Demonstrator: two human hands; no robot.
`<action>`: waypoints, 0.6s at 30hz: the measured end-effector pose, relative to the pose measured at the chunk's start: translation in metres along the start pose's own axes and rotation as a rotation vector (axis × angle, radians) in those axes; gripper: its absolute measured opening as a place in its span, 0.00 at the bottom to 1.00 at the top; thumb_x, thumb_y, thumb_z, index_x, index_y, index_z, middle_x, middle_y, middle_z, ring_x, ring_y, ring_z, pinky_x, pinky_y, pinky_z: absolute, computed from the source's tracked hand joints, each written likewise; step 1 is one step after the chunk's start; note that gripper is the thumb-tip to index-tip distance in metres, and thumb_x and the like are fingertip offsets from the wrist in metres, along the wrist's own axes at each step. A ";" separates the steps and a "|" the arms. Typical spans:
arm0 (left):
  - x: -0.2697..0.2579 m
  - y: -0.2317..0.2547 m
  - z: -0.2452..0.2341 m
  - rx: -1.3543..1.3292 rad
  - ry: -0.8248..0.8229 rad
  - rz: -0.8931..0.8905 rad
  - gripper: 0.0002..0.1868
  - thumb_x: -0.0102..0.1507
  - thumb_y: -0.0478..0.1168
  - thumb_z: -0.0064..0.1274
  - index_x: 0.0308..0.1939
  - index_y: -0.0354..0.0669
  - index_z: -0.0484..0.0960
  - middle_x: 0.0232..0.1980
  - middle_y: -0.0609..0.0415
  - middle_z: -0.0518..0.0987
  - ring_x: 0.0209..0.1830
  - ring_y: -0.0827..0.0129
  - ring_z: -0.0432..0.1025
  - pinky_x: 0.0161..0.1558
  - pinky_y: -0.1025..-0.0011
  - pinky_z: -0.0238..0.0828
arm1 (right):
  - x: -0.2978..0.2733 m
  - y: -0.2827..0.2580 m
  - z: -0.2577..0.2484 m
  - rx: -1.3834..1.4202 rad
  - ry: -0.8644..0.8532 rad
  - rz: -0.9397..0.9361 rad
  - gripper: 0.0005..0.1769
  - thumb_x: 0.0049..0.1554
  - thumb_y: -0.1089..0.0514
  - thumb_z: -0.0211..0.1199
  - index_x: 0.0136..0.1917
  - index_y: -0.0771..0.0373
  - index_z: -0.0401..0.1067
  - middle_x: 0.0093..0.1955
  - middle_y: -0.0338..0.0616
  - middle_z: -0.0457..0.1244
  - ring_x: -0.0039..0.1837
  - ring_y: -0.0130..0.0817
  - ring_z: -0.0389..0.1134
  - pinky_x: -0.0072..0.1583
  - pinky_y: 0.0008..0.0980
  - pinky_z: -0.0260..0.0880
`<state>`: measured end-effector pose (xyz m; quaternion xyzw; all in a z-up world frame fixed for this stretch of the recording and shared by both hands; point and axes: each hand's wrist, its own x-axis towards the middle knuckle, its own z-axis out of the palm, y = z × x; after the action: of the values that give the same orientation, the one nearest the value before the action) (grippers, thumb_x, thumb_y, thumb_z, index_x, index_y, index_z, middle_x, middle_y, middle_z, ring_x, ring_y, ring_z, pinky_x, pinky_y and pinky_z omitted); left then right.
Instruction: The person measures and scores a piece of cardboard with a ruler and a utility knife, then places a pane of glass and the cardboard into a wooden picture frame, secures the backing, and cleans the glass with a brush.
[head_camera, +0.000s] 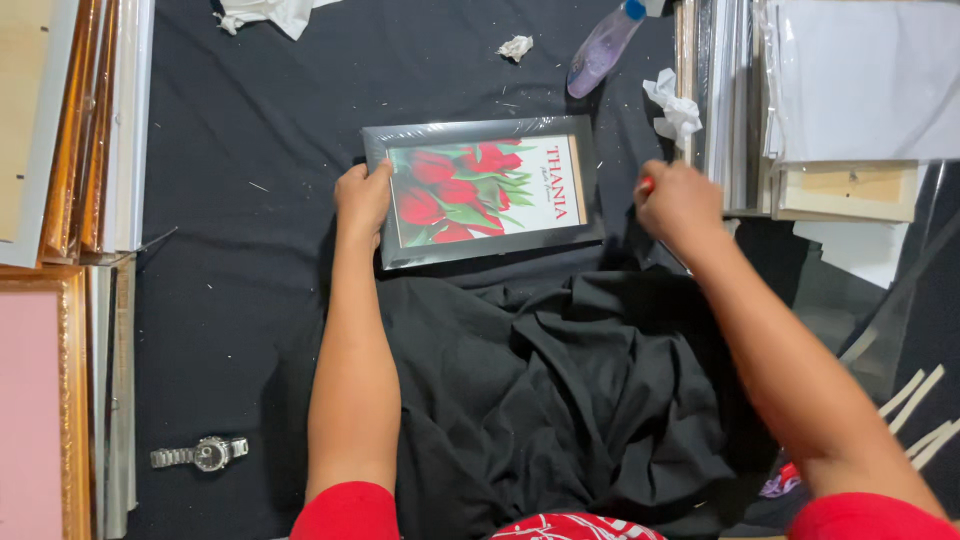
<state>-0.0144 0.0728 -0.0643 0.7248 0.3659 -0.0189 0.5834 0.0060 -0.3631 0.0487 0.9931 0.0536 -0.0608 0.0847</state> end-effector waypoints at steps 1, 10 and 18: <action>-0.011 0.014 -0.004 0.052 -0.014 -0.018 0.24 0.62 0.53 0.59 0.56 0.42 0.84 0.50 0.46 0.84 0.54 0.52 0.79 0.52 0.52 0.78 | -0.004 -0.005 0.015 0.002 -0.013 0.017 0.11 0.60 0.48 0.59 0.50 0.50 0.78 0.40 0.51 0.68 0.46 0.56 0.75 0.47 0.53 0.75; -0.004 0.014 -0.007 0.168 0.026 0.001 0.33 0.63 0.53 0.60 0.65 0.34 0.73 0.53 0.43 0.82 0.56 0.50 0.79 0.54 0.50 0.78 | 0.012 -0.042 0.055 0.034 -0.151 0.021 0.14 0.56 0.52 0.62 0.50 0.62 0.77 0.43 0.53 0.65 0.46 0.59 0.72 0.45 0.60 0.73; -0.015 0.028 -0.010 0.244 0.022 0.047 0.30 0.63 0.55 0.59 0.59 0.33 0.79 0.51 0.41 0.83 0.58 0.45 0.76 0.57 0.51 0.74 | 0.014 -0.032 0.021 -0.059 -0.019 0.050 0.13 0.60 0.54 0.61 0.47 0.64 0.83 0.51 0.57 0.61 0.52 0.61 0.68 0.50 0.56 0.71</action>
<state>-0.0144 0.0726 -0.0311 0.7989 0.3504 -0.0417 0.4871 0.0134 -0.3342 0.0214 0.9906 0.0299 -0.0667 0.1159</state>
